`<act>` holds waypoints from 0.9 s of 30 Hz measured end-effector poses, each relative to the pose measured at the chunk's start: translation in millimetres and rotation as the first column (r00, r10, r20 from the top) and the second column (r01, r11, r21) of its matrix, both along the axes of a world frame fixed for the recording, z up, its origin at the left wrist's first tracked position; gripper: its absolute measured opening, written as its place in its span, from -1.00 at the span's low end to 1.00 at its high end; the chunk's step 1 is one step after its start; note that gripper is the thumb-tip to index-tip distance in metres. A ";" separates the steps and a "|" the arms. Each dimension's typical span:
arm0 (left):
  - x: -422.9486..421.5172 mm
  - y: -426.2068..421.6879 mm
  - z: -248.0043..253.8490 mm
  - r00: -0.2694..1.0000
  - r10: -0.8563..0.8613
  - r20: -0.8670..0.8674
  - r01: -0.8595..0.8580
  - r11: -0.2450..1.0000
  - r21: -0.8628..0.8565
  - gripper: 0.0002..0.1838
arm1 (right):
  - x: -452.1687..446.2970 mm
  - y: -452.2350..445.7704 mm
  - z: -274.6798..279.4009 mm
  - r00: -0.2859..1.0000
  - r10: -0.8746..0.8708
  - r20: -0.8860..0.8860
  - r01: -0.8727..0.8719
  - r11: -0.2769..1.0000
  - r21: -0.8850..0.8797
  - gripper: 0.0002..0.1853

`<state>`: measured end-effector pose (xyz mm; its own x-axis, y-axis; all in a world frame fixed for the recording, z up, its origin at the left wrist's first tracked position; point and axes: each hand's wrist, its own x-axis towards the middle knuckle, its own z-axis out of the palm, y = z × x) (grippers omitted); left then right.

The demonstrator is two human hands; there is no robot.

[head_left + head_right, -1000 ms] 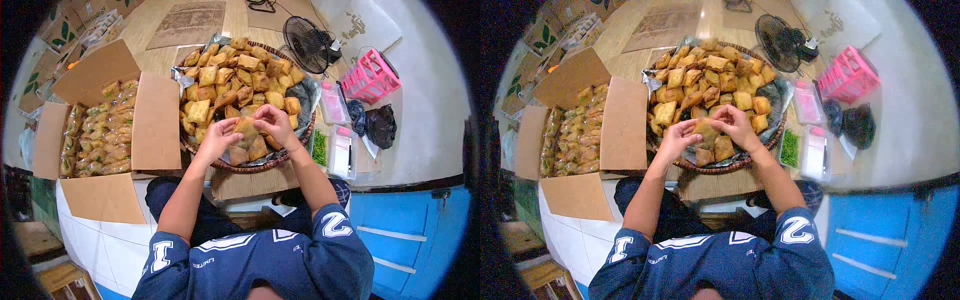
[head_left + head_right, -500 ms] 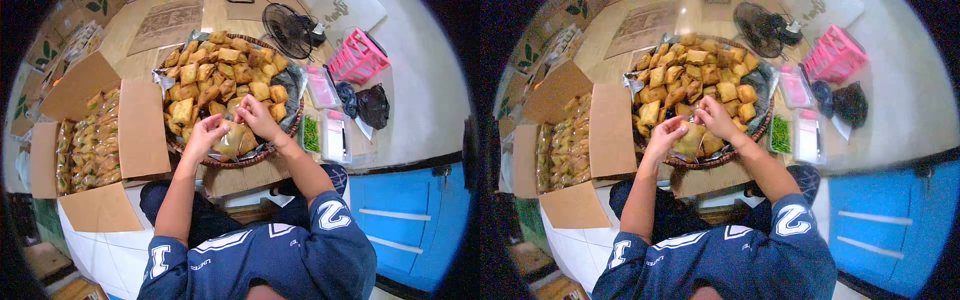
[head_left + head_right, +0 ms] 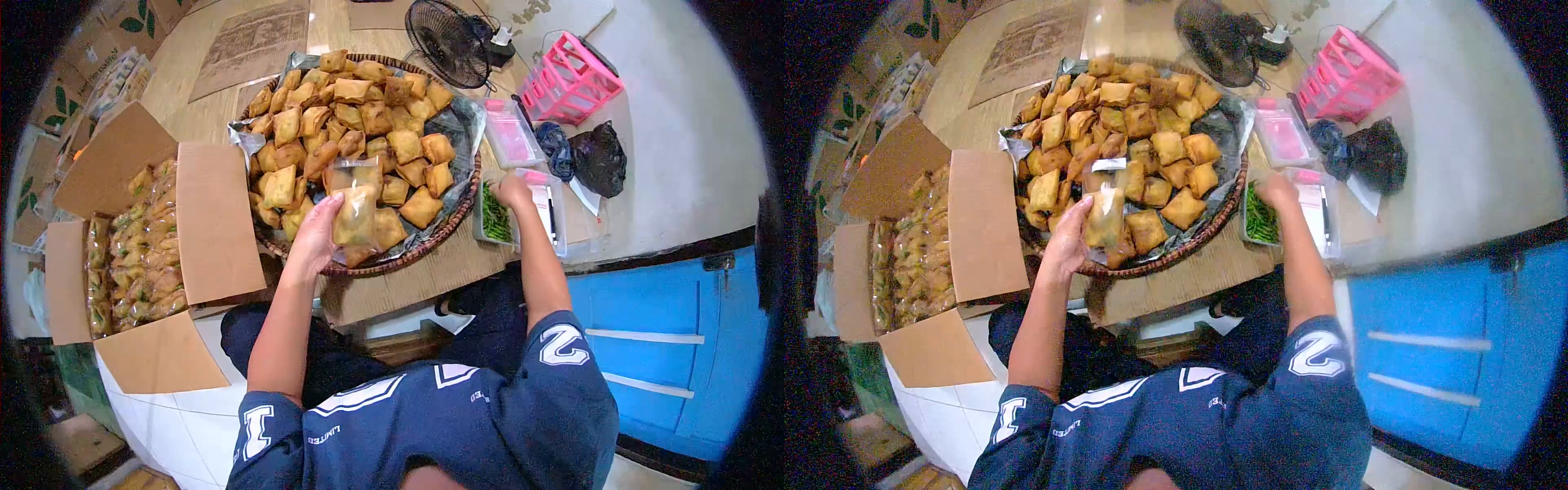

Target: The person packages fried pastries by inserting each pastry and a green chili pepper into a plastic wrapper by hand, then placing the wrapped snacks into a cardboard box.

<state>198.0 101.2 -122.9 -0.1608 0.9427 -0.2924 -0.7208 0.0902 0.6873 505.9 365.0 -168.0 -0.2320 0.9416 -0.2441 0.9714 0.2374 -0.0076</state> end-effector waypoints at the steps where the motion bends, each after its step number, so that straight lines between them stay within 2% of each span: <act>1: -0.1 0.9 -0.9 1.000 0.002 -0.001 -0.002 1.000 0.002 -0.68 | 4.6 -6.5 -4.0 0.998 0.050 0.049 -0.048 0.998 -0.047 -0.56; 2: -0.4 1.1 -3.5 1.000 -0.023 0.018 0.023 1.000 -0.007 -0.66 | 6.4 -11.1 -7.1 0.990 0.103 0.095 -0.094 0.991 -0.098 -0.56; 4: 1.0 -0.2 -4.1 0.998 -0.048 0.036 0.049 0.999 -0.021 -0.61 | 10.6 -8.1 -17.6 0.996 0.065 0.056 -0.061 0.995 -0.073 -0.59; 6: 5.1 0.4 -0.1 0.970 -0.088 -0.228 0.107 0.991 0.075 -0.49 | 21.4 9.2 -25.9 0.989 0.087 0.119 -0.070 0.988 -0.139 -0.61; 8: 2.5 -0.1 -5.3 0.955 -0.089 -0.283 0.112 0.992 0.064 -0.43 | 35.1 18.5 -21.2 0.990 0.086 0.113 -0.066 0.983 -0.172 -0.67; 10: 4.7 -2.0 -2.9 0.952 -0.143 -0.272 0.163 0.985 0.053 -0.42 | 44.2 14.9 0.5 0.994 -0.067 -0.086 0.046 0.973 -0.226 -0.73; 11: 5.3 -2.5 -4.5 0.950 -0.171 -0.260 0.189 0.981 0.049 -0.44 | 41.6 5.9 17.7 0.995 -0.060 -0.085 0.039 0.974 -0.223 -0.73; 12: 6.8 -4.1 -1.1 0.952 -0.163 -0.259 0.182 0.982 0.051 -0.44 | 35.4 -7.5 39.5 0.985 0.058 -0.165 -0.073 0.994 -0.086 -0.81; 13: 9.6 -6.5 5.4 0.947 -0.248 -0.205 0.266 0.961 0.070 -0.46 | 26.5 -17.9 57.9 0.956 0.184 -0.227 -0.175 0.983 0.058 -0.89; 14: 13.0 -9.0 9.0 0.931 -0.332 -0.152 0.348 0.933 0.093 -0.48 | 14.3 -25.4 70.4 0.955 0.190 -0.227 -0.182 0.982 0.057 -0.89; 15: 16.7 -10.8 6.5 0.913 -0.398 -0.087 0.406 0.908 0.104 -0.47 | -0.7 -33.8 80.3 0.797 0.228 -0.559 -0.305 0.951 -0.048 -0.87; 16: 17.5 -12.0 9.1 0.915 -0.394 -0.088 0.401 0.910 0.105 -0.47 | -16.4 -42.4 88.9 0.541 0.179 -0.822 -0.448 0.888 -0.102 -0.84; 18: 18.1 -13.7 16.3 0.812 -0.580 -0.063 0.584 0.809 0.069 -0.39 | -51.3 -58.2 102.7 0.456 0.178 -0.872 -0.603 0.783 -0.155 -0.89; 19: 19.4 -14.1 16.8 0.803 -0.586 -0.110 0.593 0.804 0.046 -0.35 | -68.3 -65.8 106.8 0.453 0.181 -0.873 -0.607 0.779 -0.153 -0.89; 21: 17.8 -14.6 15.2 0.794 -0.588 -0.153 0.600 0.799 0.042 -0.32 | -97.1 -79.4 110.0 0.330 0.271 -0.904 -0.817 0.562 -0.130 -0.90; 22: 16.4 -14.7 15.0 0.781 -0.593 -0.195 0.610 0.791 0.038 -0.30 | -107.2 -83.4 108.5 0.326 0.272 -0.905 -0.819 0.559 -0.127 -0.90; 24: 14.7 -15.2 16.1 0.777 -0.598 -0.200 0.619 0.783 0.062 -0.32 | -123.1 -88.8 104.8 0.227 0.300 -0.927 -0.905 0.416 -0.087 -0.92; 25: 14.5 -15.2 16.4 0.770 -0.605 -0.202 0.630 0.772 0.088 -0.34 | -127.5 -91.6 101.1 0.228 0.202 -0.952 -0.911 0.389 -0.136 -0.94; 26: 14.5 -14.6 15.9 0.771 -0.604 -0.202 0.629 0.773 0.088 -0.34 | -129.5 -93.8 99.1 0.228 0.203 -0.952 -0.912 0.388 -0.135 -0.94; 27: 14.7 -13.7 14.8 0.775 -0.594 -0.216 0.621 0.780 0.078 -0.34 | -130.6 -96.2 97.9 0.268 0.011 -0.963 -0.871 0.430 -0.238 -0.95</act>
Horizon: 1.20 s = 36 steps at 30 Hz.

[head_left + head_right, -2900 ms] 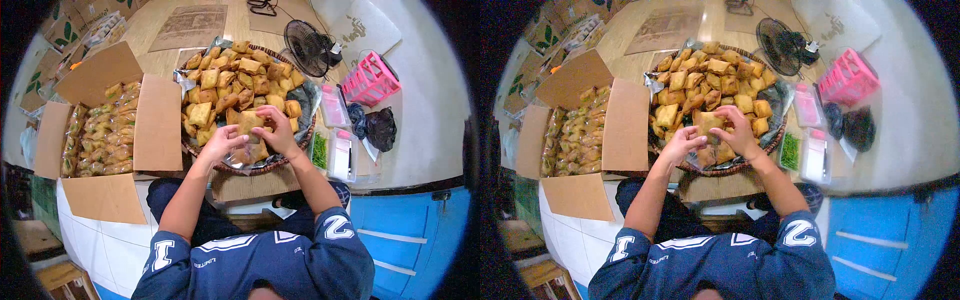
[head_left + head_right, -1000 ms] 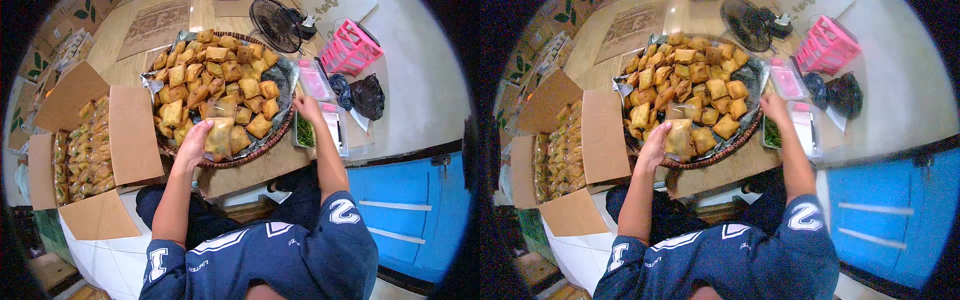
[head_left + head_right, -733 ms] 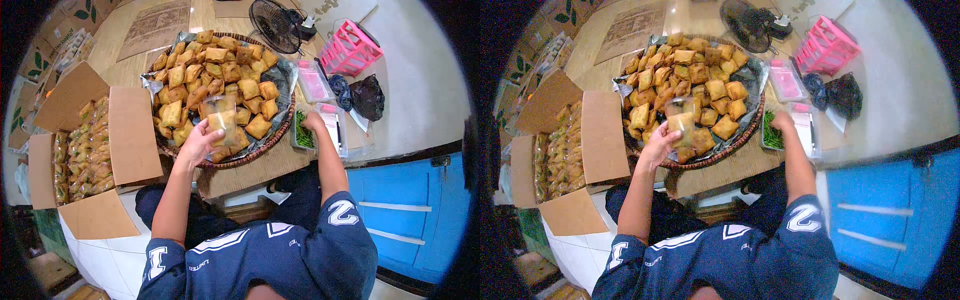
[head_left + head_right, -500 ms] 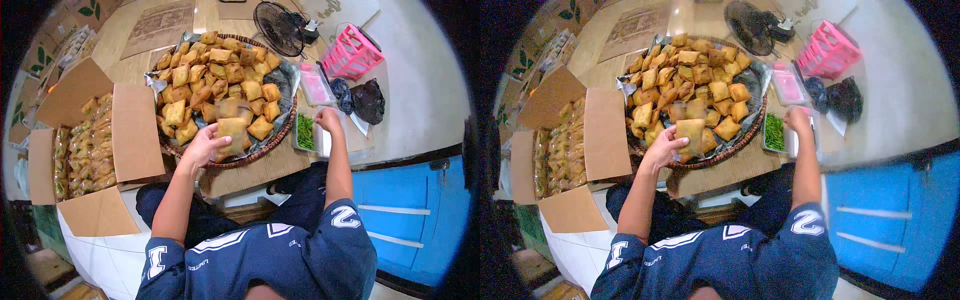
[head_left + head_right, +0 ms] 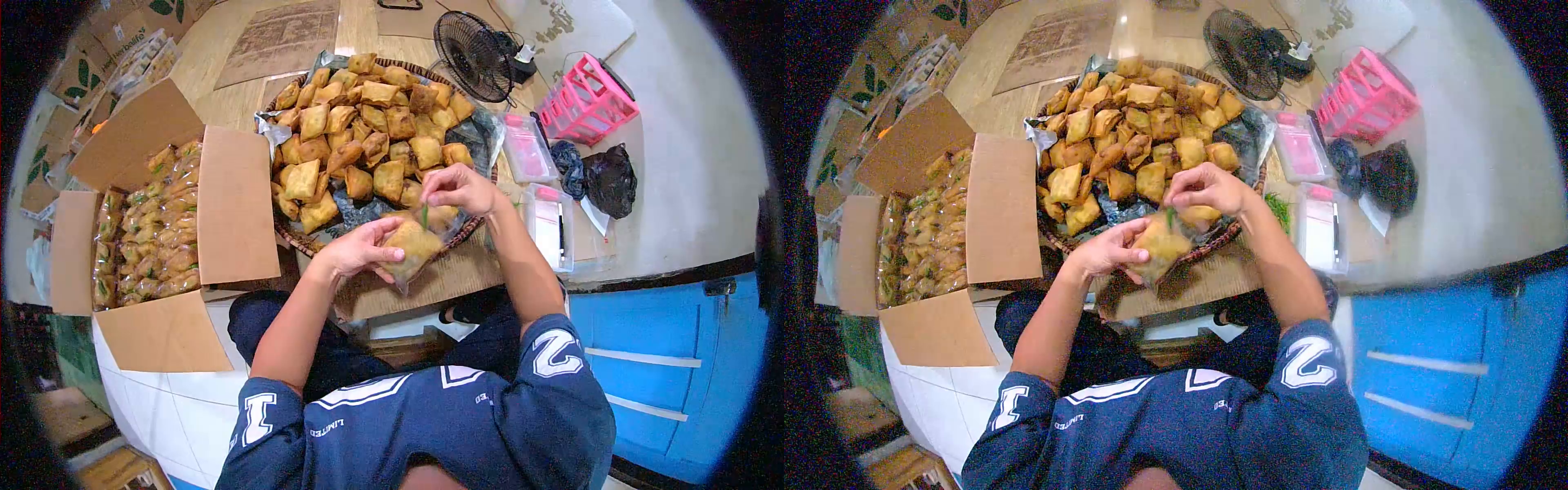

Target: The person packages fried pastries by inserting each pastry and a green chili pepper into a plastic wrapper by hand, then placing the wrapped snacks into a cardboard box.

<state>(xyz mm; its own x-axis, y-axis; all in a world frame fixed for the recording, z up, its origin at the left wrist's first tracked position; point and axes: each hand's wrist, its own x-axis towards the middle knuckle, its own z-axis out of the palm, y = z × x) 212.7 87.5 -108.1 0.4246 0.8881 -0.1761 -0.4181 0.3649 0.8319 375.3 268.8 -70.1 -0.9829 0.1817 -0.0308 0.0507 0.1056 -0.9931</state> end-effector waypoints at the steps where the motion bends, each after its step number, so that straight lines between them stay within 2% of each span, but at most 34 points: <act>1: -0.3 1.1 -1.2 1.000 0.013 -0.017 -0.013 1.000 0.003 -0.34 | -1.0 -1.9 -1.6 0.996 -0.080 0.041 0.086 0.981 -0.174 -0.95; 2: -0.9 1.8 -2.8 1.000 0.016 -0.015 -0.016 1.000 0.005 -0.34 | -1.0 -1.8 -12.6 0.989 -0.145 -0.023 0.132 0.947 -0.294 -0.94; 3: -1.4 2.6 -4.5 0.999 0.036 0.012 -0.036 0.999 0.008 -0.34 | -1.2 -4.6 -20.2 0.990 -0.142 -0.022 0.129 0.948 -0.292 -0.94; 5: -2.7 3.5 -3.7 0.998 0.060 0.037 -0.060 0.998 0.014 -0.35 | -4.1 -15.8 -26.7 0.962 -0.257 -0.093 0.190 0.872 -0.451 -0.92; 7: -1.1 2.2 -1.8 0.976 0.142 0.166 -0.142 0.990 -0.015 -0.37 | -4.0 -22.7 -29.7 0.958 -0.274 -0.080 0.210 0.866 -0.453 -0.92; 9: -4.3 3.5 -9.7 0.977 0.144 0.157 -0.142 0.990 -0.021 -0.40 | -4.7 -25.6 -34.0 0.957 -0.206 -0.204 0.118 0.921 -0.372 -0.94; 11: -6.1 4.1 -17.4 0.979 0.143 0.146 -0.141 0.990 -0.026 -0.43 | -2.3 -22.6 -32.5 0.968 -0.156 -0.198 0.075 0.928 -0.364 -0.93; 12: -6.6 4.7 -19.8 0.988 0.110 0.107 -0.107 0.994 -0.029 -0.46 | -0.6 -20.4 -30.1 0.978 -0.045 -0.203 -0.002 0.974 -0.225 -0.90; 14: -6.7 5.4 -19.1 0.995 0.075 0.068 -0.073 0.997 -0.031 -0.50 | -1.0 -16.3 -27.9 0.965 0.166 -0.203 -0.168 0.986 0.006 -0.80; 15: -6.4 4.8 -17.7 0.997 0.060 0.045 -0.060 0.998 -0.008 -0.52 | 0.0 -15.0 -26.3 0.965 0.166 -0.203 -0.168 0.986 0.006 -0.80; 17: -5.7 3.5 -13.3 0.999 0.048 0.022 -0.048 0.999 0.014 -0.54 | 0.6 -17.2 -11.3 0.944 0.315 -0.102 -0.315 0.949 0.010 -0.70; 18: -4.9 3.3 -10.3 0.998 0.059 -0.015 -0.059 0.998 -0.005 -0.56 | 3.6 -19.6 -0.7 0.967 0.255 0.020 -0.236 0.920 -0.312 -0.64; 19: -3.9 3.4 -8.8 0.996 0.069 -0.052 -0.070 0.997 -0.023 -0.58 | 6.1 -18.0 -3.9 0.967 0.255 0.020 -0.236 0.920 -0.314 -0.64; 20: -1.5 4.4 -9.1 0.996 0.068 -0.053 -0.069 0.997 -0.024 -0.58 | 8.2 -15.7 -9.8 0.979 0.196 -0.059 -0.203 0.967 -0.155 -0.67; 21: 2.1 6.1 -10.6 0.982 0.179 -0.059 -0.181 0.983 -0.025 -0.59 | 9.4 -14.1 -13.5 0.978 0.149 -0.146 -0.150 0.989 0.004 -0.68; 22: 3.8 7.9 -12.7 0.955 0.290 -0.063 -0.292 0.956 -0.024 -0.60 | 11.5 -16.3 -14.3 0.976 0.079 -0.203 -0.017 0.957 0.290 -0.79; 23: 3.1 11.2 -17.9 0.954 0.293 -0.062 -0.295 0.955 -0.020 -0.60 | 12.5 -19.5 -16.4 0.976 0.082 -0.202 -0.020 0.956 0.294 -0.79; 24: 2.6 14.5 -25.8 0.931 0.336 -0.144 -0.321 0.940 0.116 -0.60 | 13.4 -25.4 -20.5 0.993 -0.069 -0.099 0.077 0.994 0.083 -0.85; 25: 3.4 15.2 -24.1 0.897 0.383 -0.220 -0.328 0.911 0.249 -0.59 | 14.2 -32.2 -23.8 0.980 -0.196 0.034 0.198 0.973 -0.120 -0.88; 26: 5.4 13.0 -18.8 0.893 0.409 -0.187 -0.378 0.908 0.179 -0.63 | 13.6 -38.5 -24.2 0.960 -0.281 0.018 0.281 0.950 -0.136 -0.91; 27: 5.5 13.4 -19.5 0.893 0.409 -0.188 -0.378 0.908 0.179 -0.63 | 13.5 -40.1 -26.1 0.960 -0.281 0.018 0.281 0.950 -0.137 -0.91; 29: 4.4 16.2 -23.5 0.854 0.513 -0.089 -0.502 0.856 0.124 -0.70 | 13.5 -41.5 -33.2 0.947 -0.320 -0.021 0.312 0.934 -0.173 -0.92; 30: 1.5 17.8 -27.6 0.838 0.543 -0.063 -0.542 0.840 0.033 -0.81 | 12.8 -43.5 -36.9 0.947 -0.319 -0.021 0.311 0.934 -0.173 -0.92; 34: 2.5 18.4 -27.1 0.781 0.621 0.060 -0.623 0.782 0.008 -0.90 | 11.5 -51.4 -46.9 0.945 -0.327 0.015 0.326 0.939 -0.107 -0.89; 35: 3.3 17.4 -26.5 0.781 0.622 0.061 -0.623 0.782 0.006 -0.90 | 11.8 -52.3 -48.7 0.947 -0.319 0.048 0.322 0.941 -0.103 -0.88; 36: 3.8 16.1 -25.5 0.779 0.624 -0.069 -0.618 0.781 0.089 -0.90 | 10.8 -49.4 -50.1 0.963 -0.271 0.000 0.270 0.959 -0.082 -0.84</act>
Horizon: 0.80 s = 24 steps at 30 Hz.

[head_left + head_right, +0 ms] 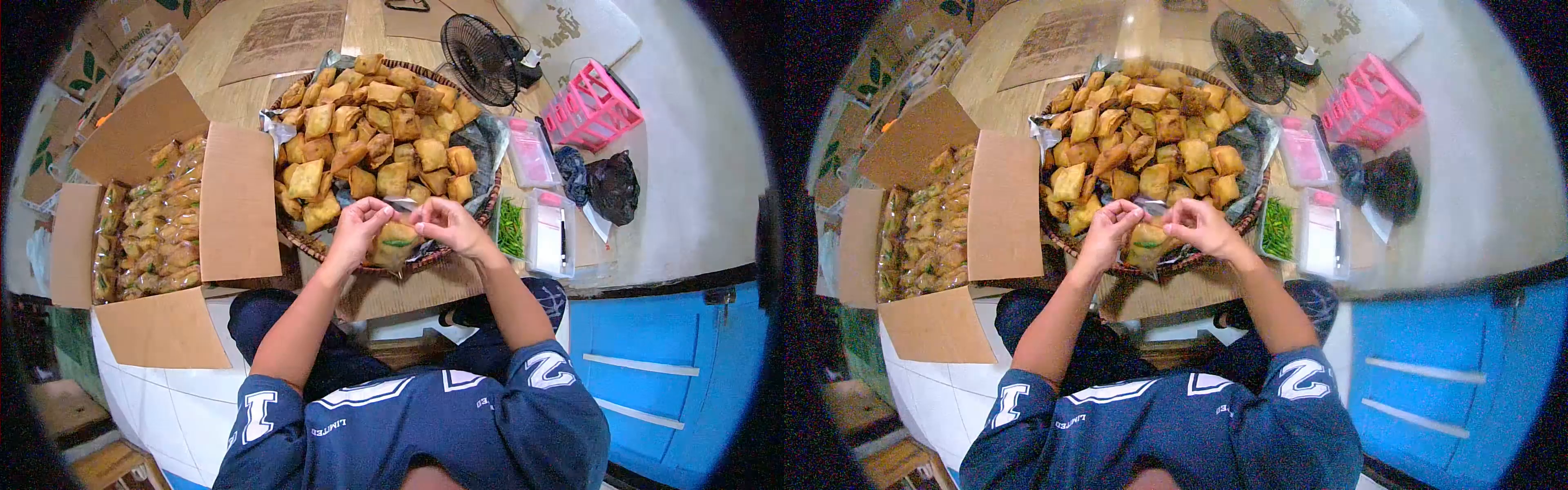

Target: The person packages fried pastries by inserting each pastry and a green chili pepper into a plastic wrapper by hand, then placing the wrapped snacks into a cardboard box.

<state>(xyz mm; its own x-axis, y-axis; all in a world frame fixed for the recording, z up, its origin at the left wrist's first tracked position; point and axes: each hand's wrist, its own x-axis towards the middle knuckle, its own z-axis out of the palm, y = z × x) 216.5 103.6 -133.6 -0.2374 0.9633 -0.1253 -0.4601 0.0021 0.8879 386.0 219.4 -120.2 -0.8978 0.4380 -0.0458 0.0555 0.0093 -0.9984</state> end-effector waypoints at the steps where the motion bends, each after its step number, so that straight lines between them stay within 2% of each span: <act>1: 1.0 -1.2 0.3 0.988 0.000 -0.153 -0.003 1.000 -0.017 -0.90 | -3.6 -0.1 4.5 1.000 0.001 0.002 -0.001 1.000 -0.001 -0.84; 3: 5.5 -2.1 -3.7 0.978 -0.031 -0.205 0.035 0.999 0.017 -0.89 | -13.6 -2.5 13.7 0.990 -0.137 -0.019 0.134 0.983 -0.126 -0.78; 5: 9.4 -2.4 -7.1 0.913 -0.117 -0.390 0.122 0.992 -0.014 -0.91 | -19.3 1.4 8.5 0.992 -0.117 -0.050 0.111 0.987 -0.112 -0.74; 6: 10.4 -2.2 -10.2 0.842 -0.127 -0.524 0.124 0.991 -0.042 -0.91 | -20.9 4.1 7.9 0.999 -0.047 0.018 0.049 0.992 -0.116 -0.75; 7: 10.9 -2.5 -6.9 0.841 -0.126 -0.526 0.123 0.992 -0.041 -0.91 | -22.9 6.0 7.7 0.996 0.026 0.086 -0.015 0.992 -0.123 -0.75; 9: 10.8 -4.6 -0.4 0.863 -0.155 -0.481 0.131 0.988 -0.083 -0.89 | -21.9 8.9 7.3 0.996 0.032 0.080 -0.021 0.990 -0.136 -0.74; 11: 9.3 -3.0 -4.9 0.840 -0.127 -0.527 0.119 0.992 -0.049 -0.86 | -20.3 7.3 13.3 0.994 -0.091 0.059 0.109 0.861 -0.498 -0.76; 12: 9.6 -3.1 -6.7 0.858 -0.113 -0.501 0.110 0.993 -0.035 -0.85 | -20.3 4.6 13.7 0.987 -0.151 0.049 0.153 0.816 -0.558 -0.79; 13: 10.2 -3.3 -5.6 0.874 -0.100 -0.476 0.102 0.995 -0.020 -0.84 | -19.3 4.4 12.0 0.987 -0.152 0.050 0.154 0.815 -0.558 -0.79; 15: 11.0 -3.2 -4.5 0.850 -0.084 -0.521 0.086 0.996 -0.020 -0.83 | -17.4 4.6 7.2 0.990 0.116 0.078 -0.052 0.823 -0.565 -0.81; 17: 11.3 -5.0 5.3 0.824 -0.068 -0.562 0.068 0.997 -0.020 -0.82 | -18.6 -0.9 12.7 0.986 0.137 0.091 -0.067 0.842 -0.535 -0.82; 19: 10.5 -8.1 15.8 0.726 -0.051 -0.686 0.062 0.998 -0.008 -0.80 | -18.8 -0.1 8.9 0.986 0.170 0.004 -0.154 0.907 -0.392 -0.83; 20: 11.0 -6.1 15.0 0.788 -0.006 -0.616 0.055 0.997 0.060 -0.80 | -21.5 0.6 3.9 0.991 0.120 -0.061 -0.134 0.919 -0.370 -0.86; 21: 7.8 -3.4 11.7 0.787 -0.012 -0.617 0.061 0.996 0.059 -0.80 | -17.2 4.8 4.1 0.991 0.114 -0.063 -0.129 0.920 -0.371 -0.86; 23: -3.9 0.9 7.7 0.799 0.254 -0.546 -0.191 0.967 0.170 -0.79 | -0.2 8.2 29.5 0.966 -0.243 -0.087 0.175 0.866 -0.468 -0.88; 24: -9.9 0.8 8.7 0.811 0.311 -0.495 -0.252 0.950 0.185 -0.79 | 15.2 8.5 42.1 0.937 -0.340 -0.081 0.275 0.861 -0.429 -0.90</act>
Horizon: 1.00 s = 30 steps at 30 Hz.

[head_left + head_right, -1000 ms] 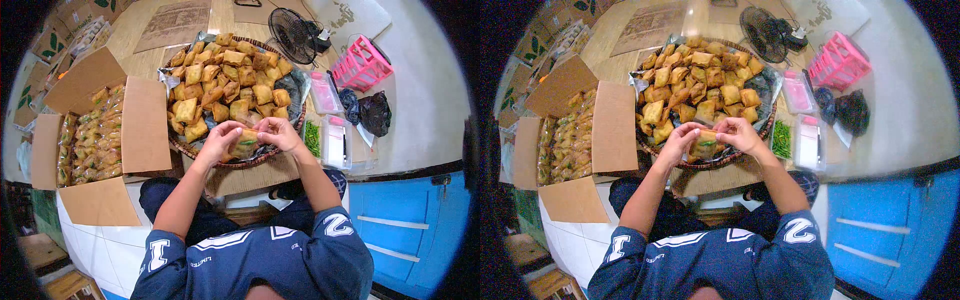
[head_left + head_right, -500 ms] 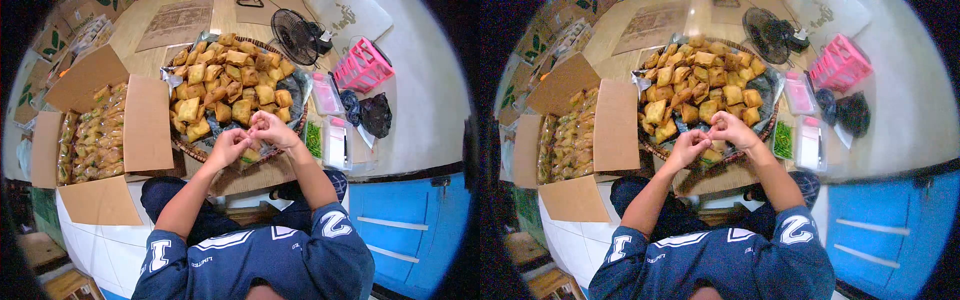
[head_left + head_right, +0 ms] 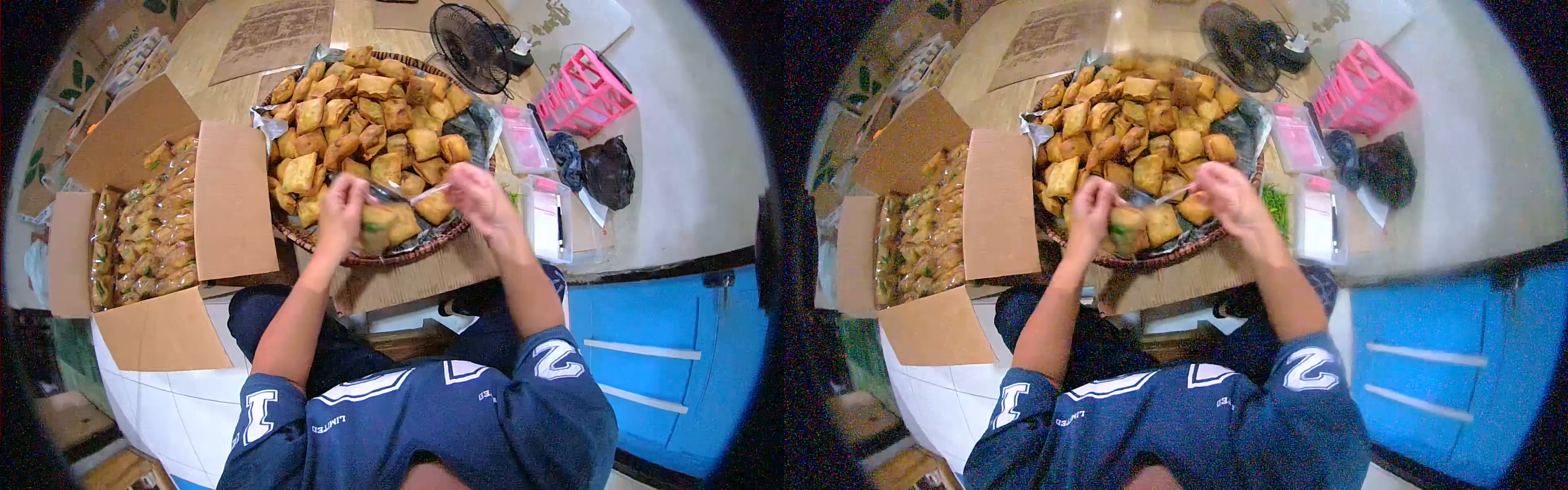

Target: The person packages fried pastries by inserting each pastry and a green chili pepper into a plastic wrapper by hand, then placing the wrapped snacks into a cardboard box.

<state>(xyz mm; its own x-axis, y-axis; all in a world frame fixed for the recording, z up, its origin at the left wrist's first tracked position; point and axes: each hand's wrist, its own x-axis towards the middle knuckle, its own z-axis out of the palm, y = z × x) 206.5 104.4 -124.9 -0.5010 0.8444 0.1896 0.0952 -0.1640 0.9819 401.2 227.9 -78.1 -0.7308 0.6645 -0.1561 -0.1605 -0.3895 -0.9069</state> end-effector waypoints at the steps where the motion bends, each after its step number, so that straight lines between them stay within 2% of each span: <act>1: -5.7 -0.9 5.0 0.997 0.052 0.054 -0.054 0.998 0.027 -0.79 | 20.0 1.9 8.5 0.994 -0.106 0.017 0.105 0.994 0.043 -0.91; 3: -15.3 -1.8 -0.2 0.984 0.106 0.140 -0.121 0.987 0.102 -0.79 | 71.1 13.2 0.9 0.983 -0.157 0.097 0.144 0.980 0.134 -0.88; 4: -16.5 -3.3 2.3 0.984 0.142 0.105 -0.153 0.983 0.098 -0.79 | 100.5 15.3 -5.9 0.955 -0.202 0.216 0.157 0.966 0.207 -0.90; 5: -16.3 -5.2 6.7 0.982 0.177 0.070 -0.183 0.979 0.094 -0.79 | 129.3 12.8 -10.8 0.909 -0.250 0.332 0.160 0.948 0.276 -0.93; 7: -12.3 -7.3 8.3 0.978 0.200 0.056 -0.204 0.976 0.074 -0.80 | 178.5 -8.7 -11.7 0.767 -0.365 0.528 0.250 0.927 0.278 -0.91; 9: -6.4 -7.9 8.9 0.977 0.209 0.045 -0.211 0.976 0.051 -0.81 | 239.0 -25.4 -38.0 0.678 -0.488 0.550 0.324 0.870 0.372 -0.91; 11: -3.8 -6.2 6.5 0.979 0.202 0.010 -0.202 0.978 0.056 -0.81 | 274.8 -54.5 -38.8 0.496 -0.612 0.616 0.383 0.791 0.478 -0.91; 12: -0.5 -6.5 6.9 0.980 0.198 -0.007 -0.198 0.980 0.037 -0.80 | 294.4 -64.9 -47.0 0.414 -0.657 0.630 0.345 0.754 0.560 -0.89; 13: 2.8 -7.5 12.0 0.980 0.196 -0.027 -0.195 0.981 0.019 -0.80 | 306.8 -75.8 -52.5 0.405 -0.660 0.633 0.352 0.751 0.558 -0.89; 15: 5.2 -7.0 12.2 0.981 0.187 -0.046 -0.186 0.982 0.020 -0.80 | 323.5 -94.7 -60.6 0.252 -0.745 0.617 0.120 0.657 0.744 -0.87; 16: 5.2 -7.1 12.6 0.980 0.190 -0.067 -0.188 0.982 0.028 -0.80 | 326.1 -101.3 -61.6 0.211 -0.739 0.640 -0.009 0.654 0.757 -0.86; 17: 5.1 -7.5 13.6 0.979 0.190 -0.071 -0.188 0.982 0.031 -0.80 | 331.2 -105.0 -60.9 0.214 -0.740 0.637 -0.006 0.651 0.759 -0.86; 19: 2.1 -10.5 14.7 0.975 0.207 -0.079 -0.206 0.978 0.015 -0.80 | 338.5 -103.1 -55.6 0.005 -0.667 0.745 -0.505 0.641 0.577 -0.85; 20: -0.3 -12.3 15.4 0.973 0.216 -0.085 -0.215 0.976 0.016 -0.80 | 332.6 -100.3 -41.4 -0.179 -0.539 0.823 -0.497 0.771 0.397 -0.83; 21: -2.6 -14.1 16.1 0.967 0.224 -0.124 -0.223 0.975 0.023 -0.80 | 326.1 -96.3 -26.8 -0.170 -0.539 0.825 -0.500 0.768 0.399 -0.83; 23: -6.5 -16.3 17.6 0.956 0.238 -0.170 -0.235 0.971 0.036 -0.80 | 312.1 -82.3 -2.6 -0.258 -0.406 0.877 -0.600 0.779 0.185 -0.82; 24: -6.5 -17.0 17.8 0.960 0.245 -0.135 -0.243 0.970 0.033 -0.80 | 308.4 -72.5 3.1 -0.145 -0.333 0.932 -0.541 0.815 0.207 -0.78; 25: -6.1 -17.9 18.8 0.963 0.251 -0.099 -0.250 0.968 0.030 -0.80 | 295.1 -69.8 14.4 -0.138 -0.335 0.932 -0.546 0.811 0.211 -0.78; 27: -2.4 -19.2 22.4 0.960 0.264 -0.095 -0.262 0.964 0.033 -0.80 | 251.2 -70.4 36.7 -0.161 -0.617 0.771 -0.675 0.639 0.370 -0.74; 29: 0.8 -19.5 21.2 0.964 0.235 -0.126 -0.235 0.972 0.017 -0.80 | 210.0 -66.2 36.2 0.192 -0.730 0.655 -0.641 0.412 0.648 -0.68; 30: 2.1 -18.8 19.0 0.968 0.213 -0.129 -0.207 0.977 0.058 -0.80 | 183.5 -69.9 30.1 0.346 -0.648 0.678 -0.520 0.469 0.714 -0.64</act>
